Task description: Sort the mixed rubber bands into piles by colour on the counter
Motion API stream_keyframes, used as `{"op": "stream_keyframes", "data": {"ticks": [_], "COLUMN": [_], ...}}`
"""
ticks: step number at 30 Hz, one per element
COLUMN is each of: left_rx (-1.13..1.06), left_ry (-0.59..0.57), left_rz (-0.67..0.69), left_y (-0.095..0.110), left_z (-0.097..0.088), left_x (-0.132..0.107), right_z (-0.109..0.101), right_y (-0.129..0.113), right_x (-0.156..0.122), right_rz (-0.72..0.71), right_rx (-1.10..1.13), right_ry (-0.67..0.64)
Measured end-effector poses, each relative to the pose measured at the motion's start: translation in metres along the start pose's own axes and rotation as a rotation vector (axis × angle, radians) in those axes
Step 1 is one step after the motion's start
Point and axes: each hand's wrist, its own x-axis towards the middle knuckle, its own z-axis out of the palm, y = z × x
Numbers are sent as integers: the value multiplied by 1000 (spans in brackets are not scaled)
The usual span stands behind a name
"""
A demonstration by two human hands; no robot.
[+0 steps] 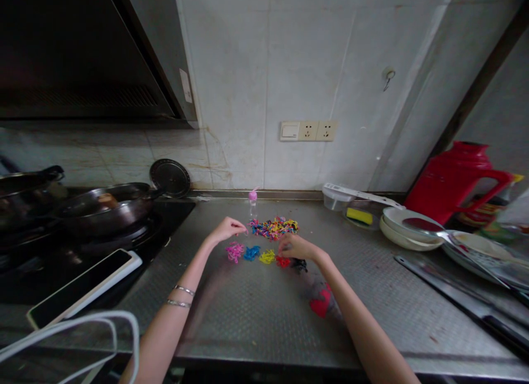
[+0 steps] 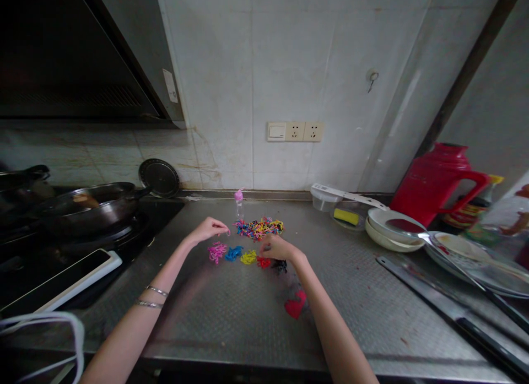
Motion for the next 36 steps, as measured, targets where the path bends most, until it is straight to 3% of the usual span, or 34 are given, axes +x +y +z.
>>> {"op": "stream_keyframes", "data": {"ticks": [5, 10, 16, 24, 28, 33, 36], "left_rx": [103, 159, 162, 178, 153, 118, 104], "left_ry": [106, 80, 7, 95, 152, 151, 168], "left_rz": [-217, -351, -326, -300, -285, -259, -224], "left_y": [-27, -25, -27, -46, -49, -51, -52], "left_z": [-22, -19, -13, -13, -12, -7, -3], "left_x": [-14, -20, -20, -13, -10, -6, -3], "right_z": [9, 15, 14, 12, 6, -1, -2], "right_y": [0, 2, 4, 8, 14, 44, 64], "right_x": [-2, 0, 1, 4, 5, -2, -8], "right_rz": [115, 135, 103, 19, 6, 277, 387], "right_rx": [-112, -119, -110, -98, -41, -116, -130], "right_ry": [-2, 19, 27, 63, 203, 519, 578]}}
